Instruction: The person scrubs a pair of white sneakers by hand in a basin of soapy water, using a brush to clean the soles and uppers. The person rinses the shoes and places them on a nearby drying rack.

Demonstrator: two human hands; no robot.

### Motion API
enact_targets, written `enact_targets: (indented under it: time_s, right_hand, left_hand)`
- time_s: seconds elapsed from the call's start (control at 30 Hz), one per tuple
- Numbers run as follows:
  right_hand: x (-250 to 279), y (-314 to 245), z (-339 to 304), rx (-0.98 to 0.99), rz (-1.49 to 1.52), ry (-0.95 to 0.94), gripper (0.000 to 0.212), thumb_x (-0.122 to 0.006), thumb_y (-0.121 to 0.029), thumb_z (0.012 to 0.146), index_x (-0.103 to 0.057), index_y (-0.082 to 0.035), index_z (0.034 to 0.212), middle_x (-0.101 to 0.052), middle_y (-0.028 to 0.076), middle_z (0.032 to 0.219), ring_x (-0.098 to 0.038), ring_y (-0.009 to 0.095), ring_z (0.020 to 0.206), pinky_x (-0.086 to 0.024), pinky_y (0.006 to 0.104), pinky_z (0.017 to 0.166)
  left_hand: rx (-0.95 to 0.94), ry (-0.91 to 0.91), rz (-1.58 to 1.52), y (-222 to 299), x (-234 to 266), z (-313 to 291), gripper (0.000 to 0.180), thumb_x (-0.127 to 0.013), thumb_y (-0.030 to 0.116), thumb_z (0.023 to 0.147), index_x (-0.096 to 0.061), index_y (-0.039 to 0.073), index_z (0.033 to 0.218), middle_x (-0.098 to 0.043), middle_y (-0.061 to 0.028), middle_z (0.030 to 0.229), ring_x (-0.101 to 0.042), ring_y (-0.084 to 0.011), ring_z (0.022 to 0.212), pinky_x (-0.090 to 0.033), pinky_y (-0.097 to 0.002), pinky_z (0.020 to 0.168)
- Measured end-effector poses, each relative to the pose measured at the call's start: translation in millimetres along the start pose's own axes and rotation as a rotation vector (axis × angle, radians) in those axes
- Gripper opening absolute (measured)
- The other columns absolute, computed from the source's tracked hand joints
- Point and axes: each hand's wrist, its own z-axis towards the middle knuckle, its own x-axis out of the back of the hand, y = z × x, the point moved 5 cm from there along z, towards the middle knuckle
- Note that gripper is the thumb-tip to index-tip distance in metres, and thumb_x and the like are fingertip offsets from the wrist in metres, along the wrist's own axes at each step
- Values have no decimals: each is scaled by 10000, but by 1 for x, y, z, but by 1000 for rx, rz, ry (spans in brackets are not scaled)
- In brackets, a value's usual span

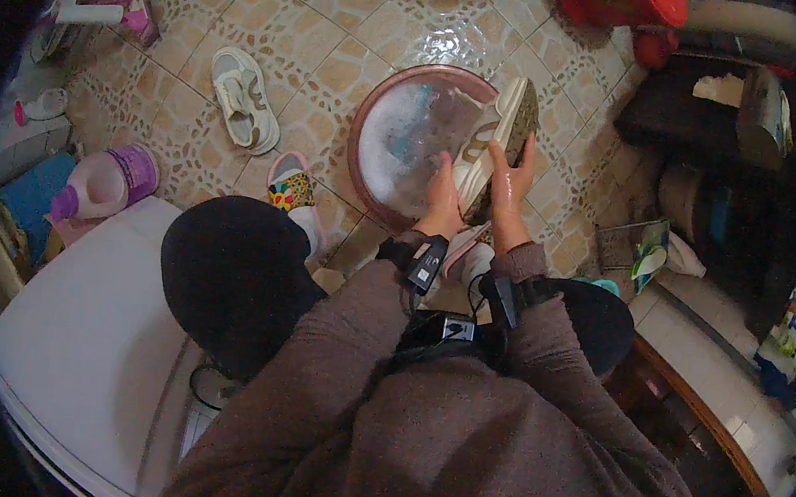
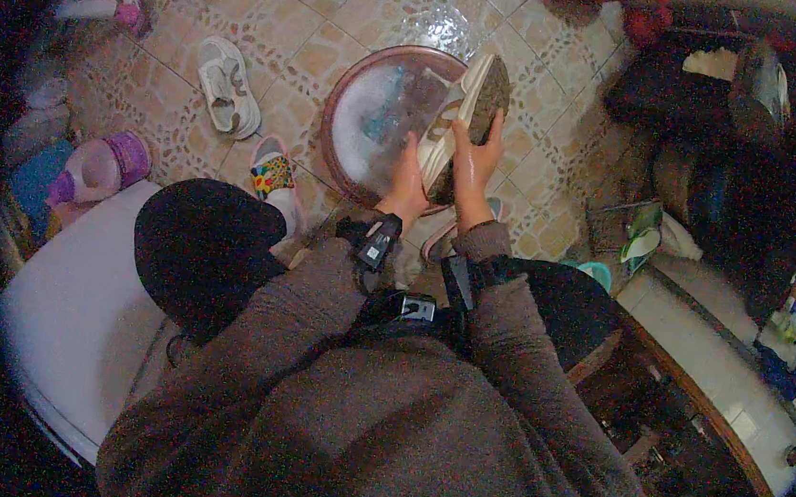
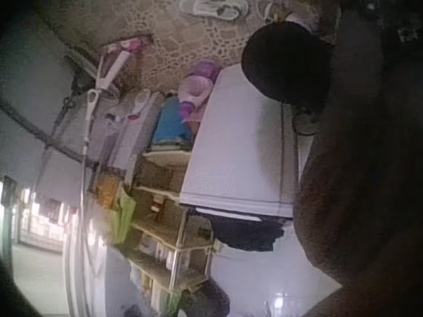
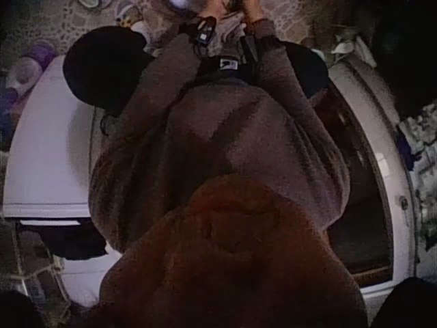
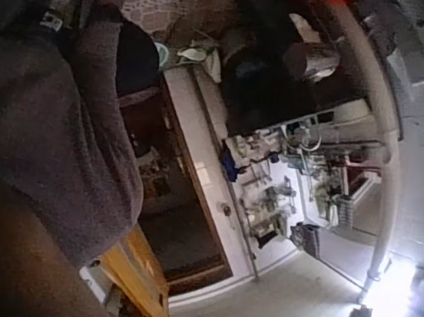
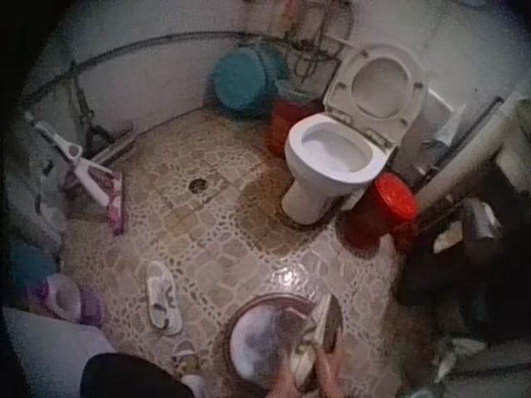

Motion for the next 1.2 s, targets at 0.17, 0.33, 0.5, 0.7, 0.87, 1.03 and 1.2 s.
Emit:
enact_targets:
  time_s: [0.17,0.33,0.5,0.7,0.87,1.03,1.2]
  right_hand:
    - [5,-3,1,-19,-9,-19,809,-769,-229,801,-365,51,1445,-564,197,1291,-568,256,1127,-442,359,967]
    - [2,16,-1,-8,-202,-41,837,-774,-282,799,-353,-27,1477,-529,261,1282,-530,354,1158,-441,420,963]
    - [-26,40,-12,315,-803,-26,911,-761,-404,794,-290,-110,1516,-478,358,1207,-513,472,1082,-438,516,912]
    - [-72,117,-9,89,-962,-135,867,-665,-440,848,-239,-117,1531,-398,385,1299,-484,536,1077,-431,574,891]
    - [-82,162,1,11,-866,-214,886,-694,-380,811,-233,-153,1532,-408,356,1302,-493,512,1084,-441,566,861]
    - [-87,171,-4,-17,-958,-248,888,-720,-349,794,-251,-158,1523,-412,353,1300,-492,507,1090,-438,557,867]
    - [-77,144,-2,-34,-836,-165,906,-764,-303,754,-279,-141,1503,-421,346,1285,-479,497,1110,-423,548,900]
  left_hand:
    - [137,231,57,-18,10,10,538,-470,513,963,-563,66,1247,-664,-108,1078,-663,-270,918,-524,-451,786]
    - [89,177,59,-26,42,29,475,-502,438,959,-592,43,1208,-655,-118,1100,-645,-274,958,-501,-416,832]
    - [-355,470,972,21,81,32,444,-571,311,945,-548,8,1269,-617,-162,1193,-594,-308,1074,-468,-410,900]
    - [-654,229,1563,39,66,41,465,-546,270,963,-496,55,1372,-522,-239,1333,-482,-420,1221,-408,-452,1011]
    - [-331,150,1771,35,69,68,434,-465,340,974,-570,38,1267,-613,-269,1168,-557,-452,1082,-447,-503,918]
    - [-54,140,1804,37,90,93,468,-478,377,951,-586,41,1258,-599,-309,1145,-558,-447,1093,-445,-487,924]
    - [-257,93,1510,51,105,100,564,-441,450,978,-547,-2,1299,-601,-269,1207,-564,-403,1118,-434,-440,954]
